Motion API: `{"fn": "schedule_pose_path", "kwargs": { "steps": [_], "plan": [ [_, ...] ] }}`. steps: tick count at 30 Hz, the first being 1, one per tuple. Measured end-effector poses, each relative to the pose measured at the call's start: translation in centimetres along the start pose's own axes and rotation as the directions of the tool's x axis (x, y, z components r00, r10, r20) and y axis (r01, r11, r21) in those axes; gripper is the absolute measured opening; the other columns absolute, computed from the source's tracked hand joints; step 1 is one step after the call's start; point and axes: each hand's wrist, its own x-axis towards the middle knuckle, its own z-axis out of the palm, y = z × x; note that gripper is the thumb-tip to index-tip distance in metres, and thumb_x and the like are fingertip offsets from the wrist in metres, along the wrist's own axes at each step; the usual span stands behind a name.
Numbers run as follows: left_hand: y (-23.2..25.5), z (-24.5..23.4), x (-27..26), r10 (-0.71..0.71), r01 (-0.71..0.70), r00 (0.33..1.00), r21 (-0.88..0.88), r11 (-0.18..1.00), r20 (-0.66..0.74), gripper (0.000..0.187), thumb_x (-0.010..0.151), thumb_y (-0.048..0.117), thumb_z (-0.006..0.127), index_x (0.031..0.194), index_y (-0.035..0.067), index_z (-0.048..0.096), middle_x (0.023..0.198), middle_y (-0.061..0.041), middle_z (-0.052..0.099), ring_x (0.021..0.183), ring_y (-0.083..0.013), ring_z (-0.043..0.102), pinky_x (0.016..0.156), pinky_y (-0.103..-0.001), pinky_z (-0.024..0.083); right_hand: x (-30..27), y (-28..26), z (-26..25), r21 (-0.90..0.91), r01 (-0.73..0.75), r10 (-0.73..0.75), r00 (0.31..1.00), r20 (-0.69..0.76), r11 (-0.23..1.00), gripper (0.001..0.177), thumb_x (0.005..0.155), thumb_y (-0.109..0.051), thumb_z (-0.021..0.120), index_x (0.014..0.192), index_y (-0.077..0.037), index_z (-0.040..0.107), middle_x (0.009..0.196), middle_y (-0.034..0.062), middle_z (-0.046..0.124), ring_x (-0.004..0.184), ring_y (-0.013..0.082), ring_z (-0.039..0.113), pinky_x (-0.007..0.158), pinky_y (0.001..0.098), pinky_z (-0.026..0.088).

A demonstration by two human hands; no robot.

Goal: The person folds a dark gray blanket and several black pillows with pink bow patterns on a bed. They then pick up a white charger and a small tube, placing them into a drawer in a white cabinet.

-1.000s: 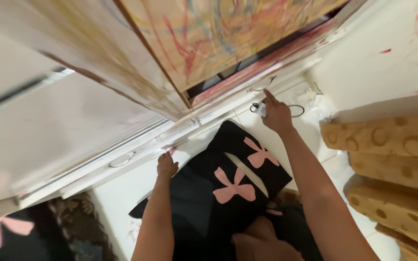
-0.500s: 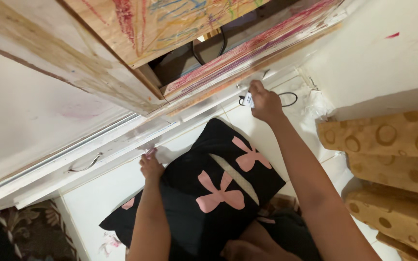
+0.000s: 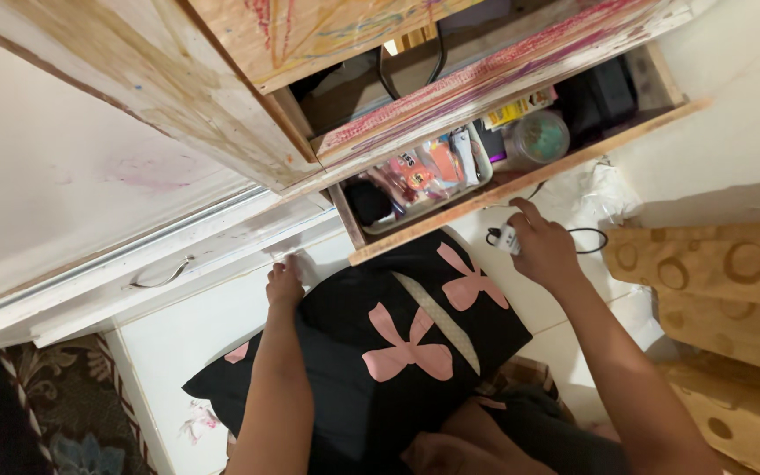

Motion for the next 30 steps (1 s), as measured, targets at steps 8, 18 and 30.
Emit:
{"fn": "schedule_pose_path", "kwargs": {
  "steps": [8,18,30],
  "plan": [
    [1.4,1.4,0.5,0.053,-0.054,0.998,0.075,0.996,0.017,0.028,0.102,0.032,0.055,0.13,0.028,0.057,0.14,-0.013,0.047,0.124,-0.0384,0.054,0.092,-0.047,0.057,-1.8,-0.5,-0.9,0.0,-0.067,0.067,0.995,0.079,0.998,0.044,0.064,-0.005,0.079,0.103,-0.009,0.06,0.146,0.0078,0.055,0.077,0.0335,0.07,0.069,0.0425,0.057],
    [3.5,-5.2,-4.1,0.312,-0.359,0.909,-0.135,0.924,-0.276,0.041,0.082,0.018,0.071,0.122,0.017,0.066,0.133,-0.018,0.056,0.118,-0.0434,0.056,0.096,-0.051,0.053,-1.8,-0.5,-1.0,-0.007,-0.021,0.022,0.998,0.065,1.0,0.044,0.064,-0.007,0.08,0.104,-0.009,0.06,0.15,0.0078,0.052,0.086,0.0316,0.071,0.073,0.0422,0.057],
    [17.9,-24.8,-16.1,0.583,-0.897,0.368,-0.111,0.429,-0.724,0.044,0.081,0.009,0.075,0.125,0.007,0.069,0.136,-0.02,0.056,0.119,-0.0377,0.059,0.09,-0.042,0.056,7.8,-5.9,-7.5,0.405,-0.035,-0.035,0.986,0.164,0.914,0.07,0.071,-0.024,0.082,0.134,-0.012,0.053,0.097,0.0164,0.074,0.09,0.0351,0.072,0.078,0.046,0.056]
  ]
}}
